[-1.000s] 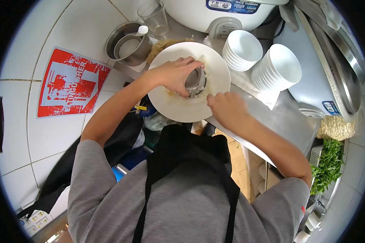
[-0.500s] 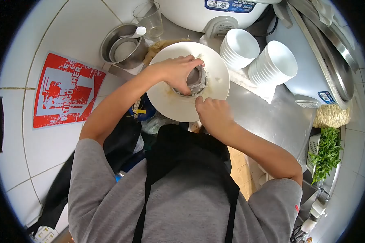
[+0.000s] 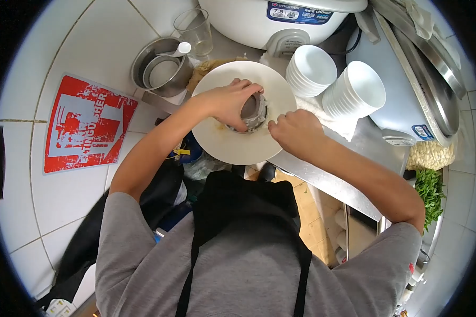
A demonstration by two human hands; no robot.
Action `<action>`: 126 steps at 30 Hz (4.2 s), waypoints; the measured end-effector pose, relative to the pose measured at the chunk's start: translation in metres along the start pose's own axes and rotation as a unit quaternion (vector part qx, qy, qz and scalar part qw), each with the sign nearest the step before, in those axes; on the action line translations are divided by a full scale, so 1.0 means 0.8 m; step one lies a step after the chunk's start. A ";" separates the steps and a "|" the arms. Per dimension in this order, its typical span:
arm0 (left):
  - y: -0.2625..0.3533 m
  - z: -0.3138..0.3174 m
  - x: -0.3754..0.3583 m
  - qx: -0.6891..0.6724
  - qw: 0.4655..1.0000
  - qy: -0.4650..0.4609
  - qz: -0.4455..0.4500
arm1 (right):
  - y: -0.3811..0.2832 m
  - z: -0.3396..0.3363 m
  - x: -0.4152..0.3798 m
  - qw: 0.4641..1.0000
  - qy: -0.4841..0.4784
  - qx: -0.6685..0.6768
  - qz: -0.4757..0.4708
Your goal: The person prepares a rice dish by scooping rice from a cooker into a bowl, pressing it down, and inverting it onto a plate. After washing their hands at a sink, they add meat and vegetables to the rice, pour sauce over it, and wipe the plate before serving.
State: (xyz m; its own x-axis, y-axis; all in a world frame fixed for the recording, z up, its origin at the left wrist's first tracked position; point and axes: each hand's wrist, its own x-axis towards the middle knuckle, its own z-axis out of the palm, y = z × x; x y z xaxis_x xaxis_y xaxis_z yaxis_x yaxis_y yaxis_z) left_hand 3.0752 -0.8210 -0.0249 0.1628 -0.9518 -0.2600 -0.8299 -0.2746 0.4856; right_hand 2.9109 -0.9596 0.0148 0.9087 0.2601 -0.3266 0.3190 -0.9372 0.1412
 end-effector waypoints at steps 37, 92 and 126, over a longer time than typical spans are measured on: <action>0.009 -0.017 0.008 0.165 0.984 -0.069 0.013 | -0.095 0.063 -0.017 0.984 0.136 0.049 0.106; -0.018 -0.021 -0.012 -0.036 0.999 -0.017 -0.012 | -0.159 0.042 0.030 0.268 0.210 0.837 0.428; -0.016 -0.002 -0.037 -0.009 0.994 0.099 0.037 | -0.034 0.038 -0.005 0.705 0.069 0.621 0.336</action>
State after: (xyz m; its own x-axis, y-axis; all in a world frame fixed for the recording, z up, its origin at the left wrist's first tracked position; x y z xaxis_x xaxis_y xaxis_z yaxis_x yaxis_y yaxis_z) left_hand 3.0823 -0.7894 -0.0219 0.2049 -0.9773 -0.0539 -0.8345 -0.2032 0.5122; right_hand 2.8907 -0.9419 -0.0164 0.7878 -0.3993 -0.4689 -0.5988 -0.3182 -0.7350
